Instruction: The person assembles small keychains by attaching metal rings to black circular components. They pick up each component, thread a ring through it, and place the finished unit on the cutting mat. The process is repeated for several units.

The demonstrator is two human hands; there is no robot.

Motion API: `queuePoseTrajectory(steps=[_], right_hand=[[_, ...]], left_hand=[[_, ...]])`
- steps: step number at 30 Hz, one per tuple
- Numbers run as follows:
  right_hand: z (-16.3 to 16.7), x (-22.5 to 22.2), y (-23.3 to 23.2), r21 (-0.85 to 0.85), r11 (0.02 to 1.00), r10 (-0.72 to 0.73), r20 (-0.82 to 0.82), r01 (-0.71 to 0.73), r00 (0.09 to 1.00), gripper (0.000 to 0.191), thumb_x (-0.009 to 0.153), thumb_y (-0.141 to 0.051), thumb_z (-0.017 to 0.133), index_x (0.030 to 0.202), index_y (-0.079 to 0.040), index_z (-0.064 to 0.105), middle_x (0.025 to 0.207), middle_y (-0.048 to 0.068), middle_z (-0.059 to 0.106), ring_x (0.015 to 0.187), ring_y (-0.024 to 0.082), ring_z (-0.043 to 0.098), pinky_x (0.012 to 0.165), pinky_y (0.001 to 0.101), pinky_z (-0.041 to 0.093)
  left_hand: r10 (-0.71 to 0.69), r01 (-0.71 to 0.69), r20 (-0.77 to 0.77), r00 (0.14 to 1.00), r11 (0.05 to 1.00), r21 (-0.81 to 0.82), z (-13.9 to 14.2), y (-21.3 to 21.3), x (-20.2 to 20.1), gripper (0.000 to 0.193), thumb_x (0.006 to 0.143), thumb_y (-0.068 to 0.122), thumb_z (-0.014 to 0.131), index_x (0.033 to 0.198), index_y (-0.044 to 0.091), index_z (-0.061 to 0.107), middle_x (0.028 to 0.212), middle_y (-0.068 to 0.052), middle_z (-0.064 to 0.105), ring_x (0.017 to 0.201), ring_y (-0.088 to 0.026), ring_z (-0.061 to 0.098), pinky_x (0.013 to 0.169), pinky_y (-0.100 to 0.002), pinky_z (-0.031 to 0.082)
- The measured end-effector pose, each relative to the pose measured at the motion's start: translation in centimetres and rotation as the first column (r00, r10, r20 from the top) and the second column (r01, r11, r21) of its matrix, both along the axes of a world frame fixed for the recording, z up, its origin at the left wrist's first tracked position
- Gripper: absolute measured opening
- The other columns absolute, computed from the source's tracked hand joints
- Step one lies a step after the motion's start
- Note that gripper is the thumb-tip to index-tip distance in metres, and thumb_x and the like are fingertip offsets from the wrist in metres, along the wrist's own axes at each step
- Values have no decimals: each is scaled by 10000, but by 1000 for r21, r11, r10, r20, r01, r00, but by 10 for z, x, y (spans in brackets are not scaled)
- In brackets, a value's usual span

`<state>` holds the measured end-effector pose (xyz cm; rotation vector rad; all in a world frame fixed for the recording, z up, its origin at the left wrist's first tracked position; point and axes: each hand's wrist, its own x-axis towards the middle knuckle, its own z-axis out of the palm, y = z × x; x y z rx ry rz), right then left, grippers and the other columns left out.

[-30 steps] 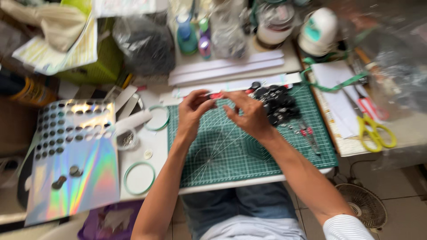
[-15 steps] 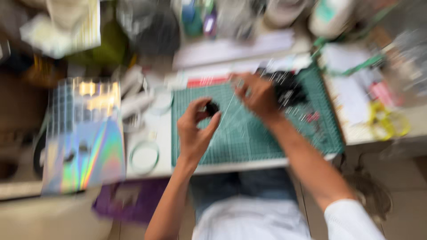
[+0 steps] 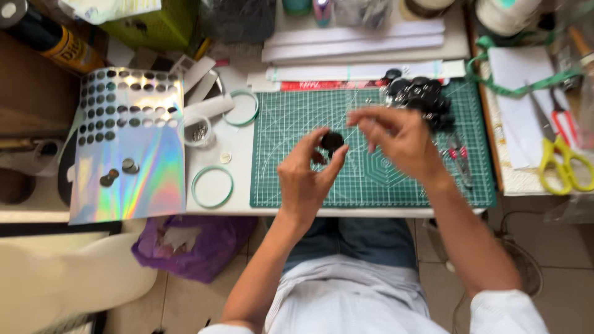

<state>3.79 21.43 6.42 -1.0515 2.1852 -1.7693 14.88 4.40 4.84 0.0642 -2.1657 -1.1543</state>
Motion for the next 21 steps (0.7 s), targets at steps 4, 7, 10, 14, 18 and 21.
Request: queuePoseTrajectory(steps=[4, 7, 10, 14, 18, 21], right_hand=[[-14, 25, 8, 43, 997, -71, 286, 62, 955, 299, 996, -234, 674, 1235, -66, 736, 932, 28, 749, 642, 44, 574, 524, 200, 458], [-26, 35, 9, 47, 996, -82, 376, 70, 923, 300, 977, -225, 691, 1224, -63, 741, 870, 14, 747, 621, 43, 578, 507, 196, 459], [-35, 35, 9, 90, 992, -112, 380, 83, 918, 294, 964, -213, 706, 1214, -64, 752, 817, 21, 734, 613, 45, 590, 494, 200, 461], [-45, 37, 10, 102, 992, -111, 398, 77, 911, 299, 962, -200, 719, 1223, -59, 753, 865, 21, 737, 644, 43, 582, 525, 201, 455], [-53, 44, 13, 152, 988, -74, 350, 22, 934, 314, 925, -184, 743, 1214, -63, 747, 919, 18, 765, 643, 45, 596, 553, 200, 491], [-58, 47, 12, 131, 991, -50, 366, 1, 929, 325, 911, -163, 764, 1218, -59, 738, 941, 18, 767, 660, 41, 606, 579, 195, 513]], left_hand=[[-12, 12, 26, 1000, 1000, -18, -13, 8, 2, 405, 872, 193, 860, 1205, 44, 686, 952, -86, 762, 742, -141, 735, 655, -279, 602], [-47, 43, 76, 996, 997, 56, -23, 14, 5, 409, 877, 190, 853, 1221, 39, 691, 935, -87, 768, 781, -146, 764, 670, -271, 617], [-102, 88, 123, 987, 989, 115, -32, 14, 8, 435, 865, 177, 856, 1243, 39, 689, 955, -91, 779, 830, -144, 779, 716, -265, 630], [-231, 168, 172, 958, 933, 317, -43, 12, 15, 454, 916, 117, 758, 1347, 28, 648, 977, -99, 792, 904, -148, 792, 819, -276, 645], [-315, 145, 264, 912, 848, 510, -56, 5, 25, 375, 1007, 94, 634, 1379, 48, 648, 1001, -105, 800, 934, -151, 791, 857, -281, 652], [-361, 144, 288, 887, 809, 570, -61, 1, 32, 367, 1028, 93, 627, 1392, 49, 641, 1020, -108, 797, 966, -151, 773, 871, -285, 636]])
